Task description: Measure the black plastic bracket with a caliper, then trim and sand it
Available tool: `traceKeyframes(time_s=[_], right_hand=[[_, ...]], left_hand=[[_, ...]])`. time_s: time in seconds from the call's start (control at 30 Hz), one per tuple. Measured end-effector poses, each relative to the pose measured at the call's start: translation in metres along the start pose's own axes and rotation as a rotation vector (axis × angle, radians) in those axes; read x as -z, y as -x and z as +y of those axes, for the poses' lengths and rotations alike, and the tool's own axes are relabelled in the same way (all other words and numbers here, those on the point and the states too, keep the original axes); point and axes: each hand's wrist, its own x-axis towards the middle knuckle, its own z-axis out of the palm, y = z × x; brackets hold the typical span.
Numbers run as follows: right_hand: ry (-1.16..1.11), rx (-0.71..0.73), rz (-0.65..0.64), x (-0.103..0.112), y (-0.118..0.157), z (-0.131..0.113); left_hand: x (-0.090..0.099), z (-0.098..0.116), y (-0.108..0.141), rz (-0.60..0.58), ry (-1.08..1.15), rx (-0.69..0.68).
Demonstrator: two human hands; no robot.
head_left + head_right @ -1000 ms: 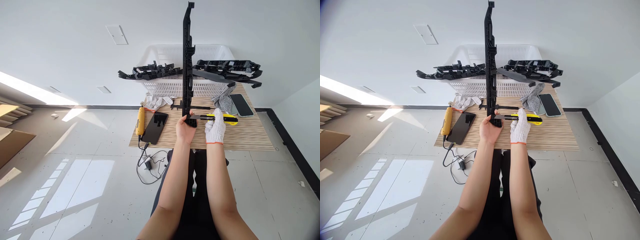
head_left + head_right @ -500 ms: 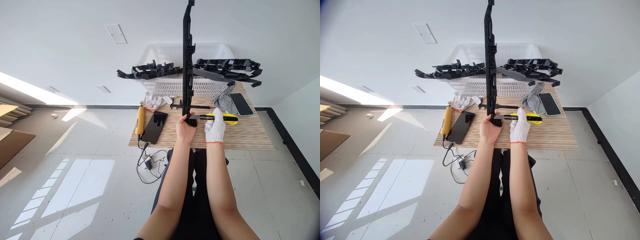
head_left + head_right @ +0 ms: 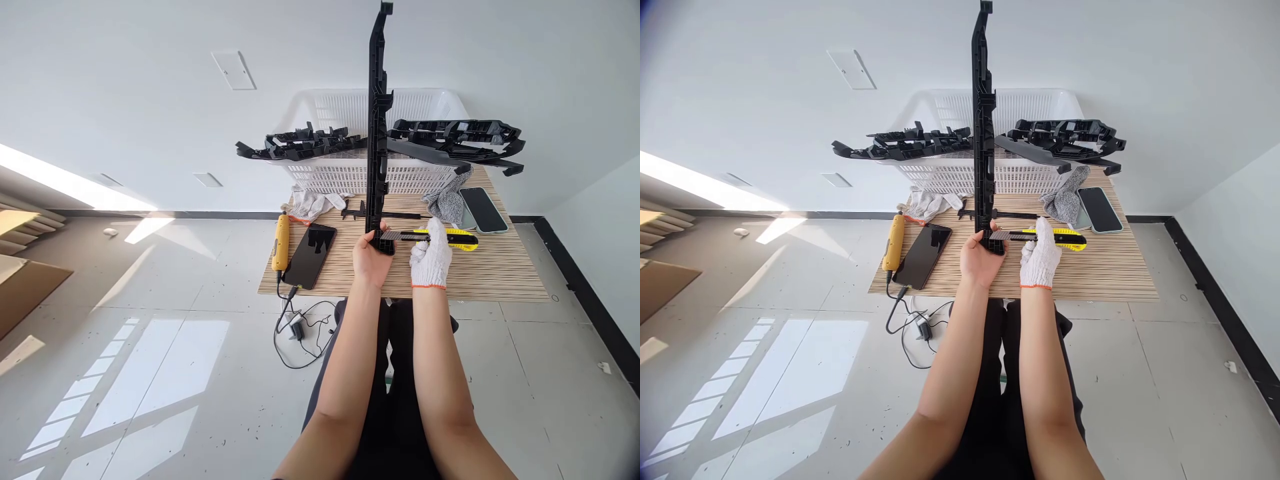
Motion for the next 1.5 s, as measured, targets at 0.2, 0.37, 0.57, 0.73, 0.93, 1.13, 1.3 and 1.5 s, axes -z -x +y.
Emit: traceKeyframes(time_s=[0.2,0.37,0.57,0.73,0.93,1.13,1.3,1.5], right_hand=[[-0.014,0.003,0.016,-0.001,0.003,-0.001],[-0.008,-0.009,-0.009,0.000,0.004,-0.002],[-0.026,-0.010,-0.012,0.000,0.001,-0.001],[-0.037,-0.001,-0.059,0.002,0.002,-0.002],[-0.055,0.023,-0.140,0.003,0.009,-0.007],[-0.120,-0.016,-0.181,0.004,0.010,-0.011],[-0.112,-0.003,-0.184,0.006,0.010,-0.010],[-0.092,0.035,-0.193,0.009,0.009,-0.008]], left_hand=[[-0.001,0.001,0.001,0.001,0.000,-0.003],[-0.002,0.000,0.001,0.000,0.040,0.011],[-0.002,0.000,0.002,0.005,0.032,0.010],[-0.001,0.000,0.001,0.001,0.033,0.010],[0.000,0.000,0.000,0.012,0.027,0.016],[-0.002,0.001,0.001,0.008,0.033,0.010],[-0.003,0.001,0.001,0.007,-0.032,-0.058],[-0.002,-0.002,-0.001,0.012,-0.044,-0.021]])
